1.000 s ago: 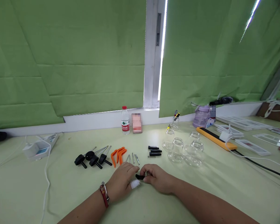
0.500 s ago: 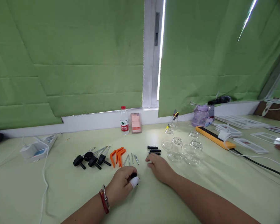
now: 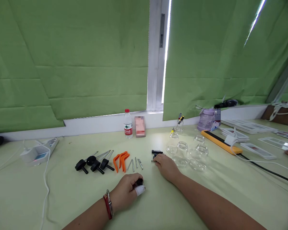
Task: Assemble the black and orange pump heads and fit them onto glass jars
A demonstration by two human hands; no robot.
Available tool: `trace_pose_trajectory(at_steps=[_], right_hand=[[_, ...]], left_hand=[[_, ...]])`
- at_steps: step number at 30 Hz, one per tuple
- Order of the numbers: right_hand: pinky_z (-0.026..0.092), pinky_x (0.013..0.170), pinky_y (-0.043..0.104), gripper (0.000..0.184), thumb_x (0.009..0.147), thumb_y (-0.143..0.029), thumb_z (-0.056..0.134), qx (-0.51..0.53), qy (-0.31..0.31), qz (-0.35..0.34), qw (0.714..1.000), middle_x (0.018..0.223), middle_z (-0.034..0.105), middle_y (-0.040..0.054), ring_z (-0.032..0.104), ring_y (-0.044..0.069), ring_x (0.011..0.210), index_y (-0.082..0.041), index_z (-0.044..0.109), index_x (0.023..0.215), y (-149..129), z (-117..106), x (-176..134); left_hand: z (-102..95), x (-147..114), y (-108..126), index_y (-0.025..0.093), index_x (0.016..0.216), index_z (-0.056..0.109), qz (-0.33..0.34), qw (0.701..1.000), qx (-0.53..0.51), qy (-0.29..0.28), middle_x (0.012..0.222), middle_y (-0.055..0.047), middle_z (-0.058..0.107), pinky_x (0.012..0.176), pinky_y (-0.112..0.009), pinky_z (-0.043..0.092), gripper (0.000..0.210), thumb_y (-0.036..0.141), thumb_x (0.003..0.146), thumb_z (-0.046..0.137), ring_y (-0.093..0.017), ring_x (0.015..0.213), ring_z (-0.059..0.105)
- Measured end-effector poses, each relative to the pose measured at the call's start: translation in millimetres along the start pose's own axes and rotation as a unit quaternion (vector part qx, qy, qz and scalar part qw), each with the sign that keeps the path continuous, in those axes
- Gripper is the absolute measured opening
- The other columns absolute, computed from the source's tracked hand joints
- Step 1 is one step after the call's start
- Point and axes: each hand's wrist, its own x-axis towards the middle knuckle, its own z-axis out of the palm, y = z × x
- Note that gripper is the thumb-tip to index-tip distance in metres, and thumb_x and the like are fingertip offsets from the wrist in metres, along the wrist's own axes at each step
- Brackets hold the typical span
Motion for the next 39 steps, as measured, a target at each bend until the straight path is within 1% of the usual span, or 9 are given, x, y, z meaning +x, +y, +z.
trace_pose_trajectory(at_steps=[6,10,14,18,21,25,30,33,39], right_hand=[[0.041,0.078,0.028,0.024,0.082,-0.012,0.047,-0.006,-0.016,-0.003,1.0,0.102,0.061,0.0052,0.057,0.019,0.091,-0.021,0.064,0.096,0.8,1.2,-1.1],[0.04,0.077,0.028,0.025,0.082,-0.011,0.045,0.003,-0.015,-0.001,1.0,0.105,0.059,0.0051,0.057,0.018,0.091,-0.021,0.063,0.097,2.3,3.2,-1.2],[0.039,0.074,0.027,0.023,0.084,-0.012,0.044,-0.004,-0.028,0.0,1.0,0.099,0.06,0.0053,0.056,0.019,0.089,-0.021,0.063,0.095,4.2,5.4,-0.7],[0.038,0.074,0.027,0.024,0.085,-0.012,0.041,-0.012,-0.041,-0.006,0.999,0.096,0.06,0.006,0.056,0.019,0.088,-0.02,0.062,0.094,3.3,4.9,-1.3],[0.038,0.073,0.027,0.026,0.085,-0.012,0.041,-0.015,-0.048,-0.016,0.999,0.098,0.059,0.0065,0.056,0.019,0.088,-0.02,0.061,0.1,1.2,3.1,-3.2],[0.038,0.071,0.026,0.035,0.085,-0.012,0.039,-0.021,-0.068,-0.045,0.996,0.099,0.057,0.0067,0.056,0.019,0.086,-0.022,0.057,0.113,-0.1,2.6,-5.8],[0.038,0.07,0.026,0.039,0.089,-0.017,0.034,-0.028,-0.086,-0.068,0.994,0.095,0.055,0.0067,0.055,0.019,0.082,-0.025,0.057,0.118,0.8,3.9,-6.9],[0.039,0.07,0.026,0.038,0.088,-0.016,0.035,-0.013,-0.089,-0.07,0.993,0.095,0.055,0.0062,0.055,0.018,0.082,-0.025,0.058,0.117,0.5,3.3,-7.4],[0.04,0.077,0.027,0.032,0.087,-0.013,0.036,0.07,-0.071,-0.068,0.993,0.104,0.055,0.0056,0.055,0.017,0.086,-0.023,0.057,0.108,0.0,2.5,-7.4]], left_hand=[[1.2,1.0,-1.2,0.018,0.08,0.05,0.014,1.0,0.0,-0.003,0.069,0.003,0.046,0.058,-0.021,0.034,0.011,0.029,0.081,0.048,-0.012,0.063,0.039],[1.4,1.7,-3.3,0.018,0.078,0.05,0.023,1.0,0.011,0.008,0.071,0.002,0.048,0.06,-0.022,0.035,0.012,0.029,0.083,0.046,-0.012,0.065,0.041],[2.0,1.7,-6.6,0.019,0.079,0.049,0.027,0.999,0.011,0.02,0.071,0.002,0.048,0.06,-0.022,0.036,0.012,0.029,0.084,0.045,-0.013,0.065,0.041],[1.7,2.4,-7.8,0.019,0.078,0.048,0.029,0.999,0.007,0.014,0.071,0.002,0.047,0.06,-0.022,0.035,0.012,0.029,0.084,0.046,-0.012,0.065,0.041],[0.9,3.4,-7.2,0.018,0.077,0.048,0.032,0.999,0.007,0.007,0.071,0.002,0.046,0.06,-0.022,0.035,0.011,0.028,0.083,0.047,-0.012,0.065,0.04],[-0.1,3.9,-6.5,0.018,0.077,0.048,0.03,1.0,0.003,-0.001,0.07,0.003,0.046,0.06,-0.022,0.035,0.012,0.029,0.083,0.047,-0.012,0.065,0.04],[0.3,3.6,-8.0,0.018,0.079,0.049,0.024,1.0,-0.001,-0.006,0.071,0.002,0.048,0.06,-0.022,0.035,0.013,0.03,0.084,0.047,-0.012,0.065,0.04],[0.5,4.2,-9.3,0.018,0.079,0.049,0.022,1.0,0.003,-0.002,0.071,0.002,0.047,0.06,-0.022,0.035,0.013,0.03,0.083,0.047,-0.012,0.065,0.04],[-0.6,4.3,-9.9,0.018,0.076,0.048,0.022,1.0,0.006,0.001,0.069,0.003,0.045,0.059,-0.022,0.034,0.014,0.03,0.083,0.046,-0.012,0.064,0.039]])
